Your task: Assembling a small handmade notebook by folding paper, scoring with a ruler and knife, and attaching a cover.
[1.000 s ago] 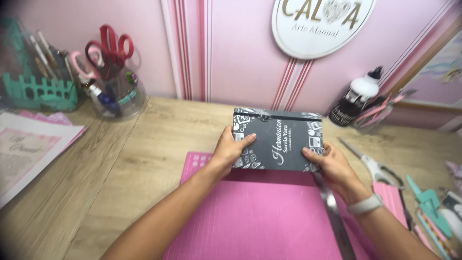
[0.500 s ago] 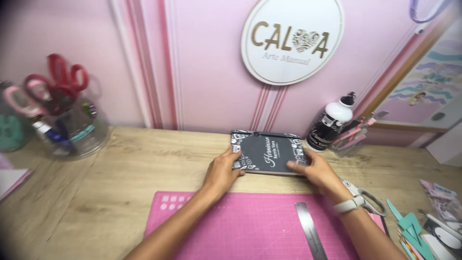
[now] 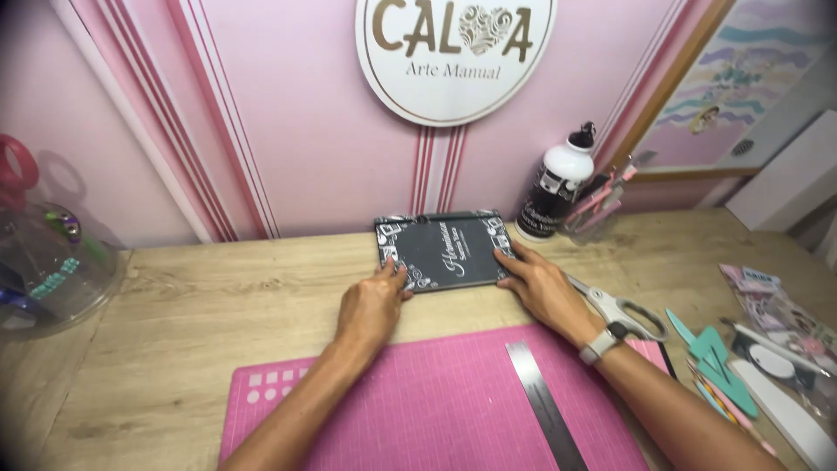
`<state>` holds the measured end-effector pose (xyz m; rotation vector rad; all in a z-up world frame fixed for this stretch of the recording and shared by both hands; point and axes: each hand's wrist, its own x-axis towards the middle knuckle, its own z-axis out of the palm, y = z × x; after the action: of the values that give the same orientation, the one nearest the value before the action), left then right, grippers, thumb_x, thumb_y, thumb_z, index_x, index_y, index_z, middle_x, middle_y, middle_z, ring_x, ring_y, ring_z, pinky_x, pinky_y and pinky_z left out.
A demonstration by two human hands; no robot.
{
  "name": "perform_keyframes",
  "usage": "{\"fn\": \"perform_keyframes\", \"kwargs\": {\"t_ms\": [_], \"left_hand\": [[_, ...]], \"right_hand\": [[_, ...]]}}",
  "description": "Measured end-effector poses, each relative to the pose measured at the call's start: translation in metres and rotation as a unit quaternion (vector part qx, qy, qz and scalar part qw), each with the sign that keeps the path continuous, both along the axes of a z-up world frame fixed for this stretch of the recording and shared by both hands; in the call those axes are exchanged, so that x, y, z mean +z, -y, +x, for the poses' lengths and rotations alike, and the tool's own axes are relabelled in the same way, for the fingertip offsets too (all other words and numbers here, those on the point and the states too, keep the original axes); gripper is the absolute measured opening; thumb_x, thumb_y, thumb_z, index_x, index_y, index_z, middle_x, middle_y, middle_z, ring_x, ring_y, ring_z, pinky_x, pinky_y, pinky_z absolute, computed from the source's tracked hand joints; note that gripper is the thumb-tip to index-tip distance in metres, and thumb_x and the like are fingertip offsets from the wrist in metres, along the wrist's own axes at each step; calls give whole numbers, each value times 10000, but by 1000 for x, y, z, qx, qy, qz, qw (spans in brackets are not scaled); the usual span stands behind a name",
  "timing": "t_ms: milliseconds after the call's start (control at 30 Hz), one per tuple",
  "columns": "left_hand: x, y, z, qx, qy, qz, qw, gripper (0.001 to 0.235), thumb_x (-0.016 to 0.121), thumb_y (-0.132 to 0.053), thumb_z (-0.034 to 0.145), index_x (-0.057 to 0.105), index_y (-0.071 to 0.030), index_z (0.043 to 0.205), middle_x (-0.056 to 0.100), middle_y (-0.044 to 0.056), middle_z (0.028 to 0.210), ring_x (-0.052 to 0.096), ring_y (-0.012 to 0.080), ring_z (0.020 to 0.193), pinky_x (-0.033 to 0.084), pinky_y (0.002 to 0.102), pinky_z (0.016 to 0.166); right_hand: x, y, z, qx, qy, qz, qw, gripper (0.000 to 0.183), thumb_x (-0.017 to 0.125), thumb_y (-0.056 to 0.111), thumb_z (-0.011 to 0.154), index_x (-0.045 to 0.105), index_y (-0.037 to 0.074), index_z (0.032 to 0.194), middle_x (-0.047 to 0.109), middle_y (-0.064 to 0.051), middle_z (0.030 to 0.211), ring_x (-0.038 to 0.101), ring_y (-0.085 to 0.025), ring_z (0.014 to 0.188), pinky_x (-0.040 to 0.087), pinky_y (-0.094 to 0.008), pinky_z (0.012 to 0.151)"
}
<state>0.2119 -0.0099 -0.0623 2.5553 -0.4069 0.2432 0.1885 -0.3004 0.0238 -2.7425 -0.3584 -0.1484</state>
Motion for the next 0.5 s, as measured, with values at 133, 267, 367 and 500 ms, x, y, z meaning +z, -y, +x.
{"fn": "perform_keyframes", "kwargs": {"t_ms": [133,267,367,500], "left_hand": [[3,-2,-3,-7,35,6,999,375,688,-239,950,710,-111,1302,621,198,1413,636,405,1240,579,541,934],[16,-8,-2,-12,46,36,998,165,681,-142,915,815,-148,1011,795,130,1019,756,356,1000,609,518,809],[44,-10,-18,-27,14,180,983,565,909,-352,718,756,-189,1237,689,157,1263,666,377,1203,578,542,942],[97,-29,-112,-140,131,170,967,757,804,-233,760,534,-149,1463,554,240,1438,501,429,1398,390,580,1146]], "right_hand": [[-9,8,5,30,35,-8,999,477,659,318,967,624,253,1438,528,-236,1494,534,-405,1370,466,-491,1117],[-2,0,-14,42,36,-35,998,500,672,262,967,602,163,1452,540,-284,1446,548,-437,1349,465,-514,1101],[13,-8,-55,83,142,-68,984,595,783,241,881,592,96,1425,524,-336,1395,563,-494,1296,481,-537,1081],[63,-4,-159,186,153,-12,971,497,728,180,921,580,115,1391,642,-220,1212,627,-427,1206,489,-542,1028]]}}
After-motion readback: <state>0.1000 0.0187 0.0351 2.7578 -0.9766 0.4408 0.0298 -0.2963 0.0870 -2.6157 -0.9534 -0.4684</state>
